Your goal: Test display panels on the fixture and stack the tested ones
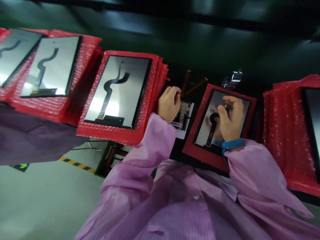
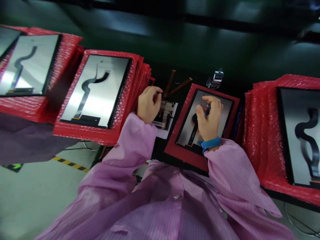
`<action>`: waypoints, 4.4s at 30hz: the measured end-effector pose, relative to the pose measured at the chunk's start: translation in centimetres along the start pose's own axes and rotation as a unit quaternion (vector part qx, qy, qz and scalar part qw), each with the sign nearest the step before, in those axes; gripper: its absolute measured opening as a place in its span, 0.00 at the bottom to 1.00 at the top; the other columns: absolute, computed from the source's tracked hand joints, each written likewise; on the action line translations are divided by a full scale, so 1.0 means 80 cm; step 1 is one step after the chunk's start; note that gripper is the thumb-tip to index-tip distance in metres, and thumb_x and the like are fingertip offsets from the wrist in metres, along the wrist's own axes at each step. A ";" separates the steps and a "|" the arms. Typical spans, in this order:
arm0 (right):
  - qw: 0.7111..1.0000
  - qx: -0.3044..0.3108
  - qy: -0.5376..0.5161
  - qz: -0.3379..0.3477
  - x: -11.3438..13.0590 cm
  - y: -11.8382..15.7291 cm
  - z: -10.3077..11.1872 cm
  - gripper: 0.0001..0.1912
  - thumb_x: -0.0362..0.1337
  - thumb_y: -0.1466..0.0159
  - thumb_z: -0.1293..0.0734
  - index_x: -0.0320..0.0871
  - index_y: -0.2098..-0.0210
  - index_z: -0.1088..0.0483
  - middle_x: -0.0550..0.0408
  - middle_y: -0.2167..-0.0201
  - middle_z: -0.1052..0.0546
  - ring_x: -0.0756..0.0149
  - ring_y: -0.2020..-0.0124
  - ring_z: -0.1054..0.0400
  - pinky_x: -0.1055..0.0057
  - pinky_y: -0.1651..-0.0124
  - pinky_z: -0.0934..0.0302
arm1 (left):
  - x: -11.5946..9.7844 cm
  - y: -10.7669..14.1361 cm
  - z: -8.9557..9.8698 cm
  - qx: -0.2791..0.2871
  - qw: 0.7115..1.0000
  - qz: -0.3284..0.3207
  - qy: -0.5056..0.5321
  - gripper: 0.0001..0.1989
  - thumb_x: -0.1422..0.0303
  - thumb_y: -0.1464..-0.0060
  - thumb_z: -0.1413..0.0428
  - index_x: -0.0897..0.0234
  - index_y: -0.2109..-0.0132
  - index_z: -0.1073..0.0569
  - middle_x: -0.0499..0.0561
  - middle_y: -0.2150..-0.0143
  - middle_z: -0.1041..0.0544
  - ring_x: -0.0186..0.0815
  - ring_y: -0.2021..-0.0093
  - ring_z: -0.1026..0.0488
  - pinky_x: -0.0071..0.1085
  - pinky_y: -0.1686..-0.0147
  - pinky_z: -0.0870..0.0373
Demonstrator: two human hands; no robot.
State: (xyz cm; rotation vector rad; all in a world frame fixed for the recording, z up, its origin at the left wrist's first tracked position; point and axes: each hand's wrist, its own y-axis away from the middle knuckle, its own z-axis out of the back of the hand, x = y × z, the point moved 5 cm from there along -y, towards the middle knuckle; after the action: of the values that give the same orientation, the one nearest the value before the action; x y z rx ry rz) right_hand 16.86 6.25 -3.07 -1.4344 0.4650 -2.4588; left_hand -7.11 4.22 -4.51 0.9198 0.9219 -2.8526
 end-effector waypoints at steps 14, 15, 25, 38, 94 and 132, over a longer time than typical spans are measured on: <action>0.995 -0.020 0.067 0.077 0.017 0.001 0.008 0.07 0.39 0.39 0.36 0.47 0.61 0.31 0.49 0.54 0.25 0.53 0.49 0.32 0.48 0.42 0.44 | -0.009 0.000 -0.015 0.237 0.954 0.044 -0.178 0.07 0.73 0.34 0.50 0.64 0.55 0.27 0.54 0.57 0.25 0.38 0.59 0.28 0.31 0.64 0.34; 0.993 -0.017 0.078 0.089 0.023 0.003 0.010 0.08 0.39 0.39 0.36 0.47 0.60 0.31 0.49 0.54 0.25 0.53 0.48 0.32 0.47 0.41 0.44 | -0.013 -0.001 -0.013 0.266 0.943 0.057 -0.191 0.08 0.73 0.33 0.51 0.65 0.53 0.27 0.55 0.55 0.25 0.39 0.57 0.28 0.32 0.62 0.34; 0.910 0.273 0.193 0.245 0.188 0.068 0.063 0.14 0.41 0.32 0.36 0.44 0.49 0.30 0.44 0.47 0.24 0.52 0.45 0.30 0.55 0.45 0.35 | -0.028 -0.005 0.000 0.318 0.924 0.095 -0.192 0.11 0.72 0.31 0.53 0.65 0.49 0.29 0.57 0.47 0.25 0.40 0.50 0.27 0.33 0.57 0.32; 0.974 0.212 0.056 -0.046 0.073 -0.058 -0.110 0.09 0.29 0.41 0.35 0.45 0.61 0.33 0.58 0.67 0.26 0.68 0.68 0.31 0.67 0.60 0.37 | -0.001 -0.006 -0.002 0.221 0.964 0.145 -0.035 0.14 0.77 0.44 0.39 0.63 0.52 0.31 0.56 0.51 0.24 0.42 0.53 0.25 0.36 0.53 0.30; 0.808 0.258 -0.315 -0.425 0.026 -0.062 -0.132 0.07 0.38 0.34 0.43 0.46 0.69 0.41 0.54 0.71 0.24 0.73 0.80 0.40 0.77 0.83 0.52 | 0.005 -0.025 -0.035 0.146 0.974 0.148 -0.096 0.03 0.70 0.40 0.44 0.62 0.60 0.24 0.56 0.52 0.25 0.48 0.47 0.32 0.45 0.47 0.36; 0.987 -0.009 0.153 0.043 0.044 -0.073 -0.105 0.14 0.40 0.32 0.39 0.42 0.49 0.32 0.43 0.48 0.30 0.53 0.42 0.35 0.51 0.38 0.40 | 0.010 -0.035 -0.012 0.005 0.986 0.155 0.066 0.11 0.71 0.37 0.43 0.64 0.48 0.24 0.53 0.55 0.23 0.34 0.58 0.26 0.30 0.57 0.27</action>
State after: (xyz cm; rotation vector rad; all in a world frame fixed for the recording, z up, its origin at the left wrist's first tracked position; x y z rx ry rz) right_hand 7.50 11.50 -1.82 -1.0207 0.5984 -2.6179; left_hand -7.73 7.17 -4.10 1.1508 0.7006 -2.5628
